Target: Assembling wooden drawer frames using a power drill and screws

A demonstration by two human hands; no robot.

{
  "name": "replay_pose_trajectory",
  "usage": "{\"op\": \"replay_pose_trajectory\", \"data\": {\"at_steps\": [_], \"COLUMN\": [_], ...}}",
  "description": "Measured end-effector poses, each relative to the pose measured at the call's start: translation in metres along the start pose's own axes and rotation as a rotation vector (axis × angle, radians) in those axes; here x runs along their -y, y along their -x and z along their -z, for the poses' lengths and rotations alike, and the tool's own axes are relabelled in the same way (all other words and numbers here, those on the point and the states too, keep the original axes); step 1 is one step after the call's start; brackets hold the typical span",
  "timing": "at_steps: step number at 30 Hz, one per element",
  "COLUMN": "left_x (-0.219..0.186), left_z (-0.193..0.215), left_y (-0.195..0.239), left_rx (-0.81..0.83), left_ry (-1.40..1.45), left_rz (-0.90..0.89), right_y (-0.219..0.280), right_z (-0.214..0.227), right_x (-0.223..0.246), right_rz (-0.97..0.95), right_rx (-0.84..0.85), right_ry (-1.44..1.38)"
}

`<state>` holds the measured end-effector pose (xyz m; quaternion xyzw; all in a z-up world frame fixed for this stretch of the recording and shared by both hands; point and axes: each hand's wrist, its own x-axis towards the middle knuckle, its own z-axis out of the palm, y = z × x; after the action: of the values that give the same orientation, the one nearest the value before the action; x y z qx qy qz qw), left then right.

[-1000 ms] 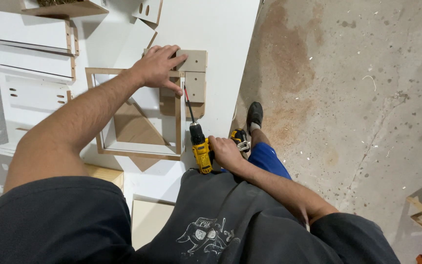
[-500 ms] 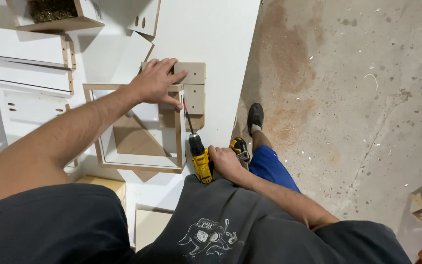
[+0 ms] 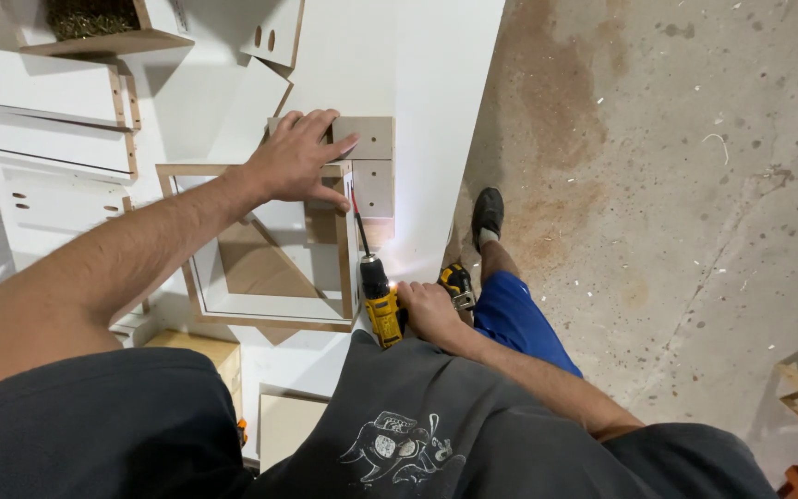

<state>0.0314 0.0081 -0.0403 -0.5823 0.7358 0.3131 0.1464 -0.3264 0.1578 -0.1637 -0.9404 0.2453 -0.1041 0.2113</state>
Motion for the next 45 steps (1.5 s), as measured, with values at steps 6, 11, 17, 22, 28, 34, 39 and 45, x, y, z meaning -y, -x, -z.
{"op": "replay_pose_trajectory", "data": {"at_steps": [6, 11, 17, 22, 28, 34, 39, 45], "left_x": [-0.002, -0.005, -0.005, -0.003, -0.003, -0.005, -0.003, 0.000], "left_z": [0.004, 0.002, 0.001, 0.000, 0.003, 0.001, 0.002, -0.006], "left_y": [-0.002, 0.000, 0.000, -0.001, -0.001, 0.000, -0.002, -0.001], "left_rx": [0.015, -0.019, -0.026, -0.019, -0.020, -0.038, -0.009, -0.095], "left_ry": [0.016, 0.012, 0.007, -0.021, -0.017, -0.027, -0.016, -0.014], "left_rz": [0.020, 0.002, -0.001, 0.006, 0.006, -0.005, 0.008, -0.036], "right_y": [0.002, 0.002, 0.002, 0.003, 0.000, 0.004, 0.000, -0.001], "right_z": [-0.004, 0.001, -0.005, -0.007, -0.008, -0.010, -0.011, -0.008], "right_x": [-0.004, -0.003, -0.001, -0.001, -0.001, 0.000, -0.002, -0.001], "right_rz": [0.012, 0.000, -0.013, -0.025, -0.029, -0.034, -0.024, -0.028], "right_rx": [-0.030, -0.006, -0.007, 0.003, 0.017, 0.026, 0.008, 0.018], "right_ry": [-0.013, -0.025, -0.047, -0.034, -0.026, -0.009, -0.004, 0.021]}}
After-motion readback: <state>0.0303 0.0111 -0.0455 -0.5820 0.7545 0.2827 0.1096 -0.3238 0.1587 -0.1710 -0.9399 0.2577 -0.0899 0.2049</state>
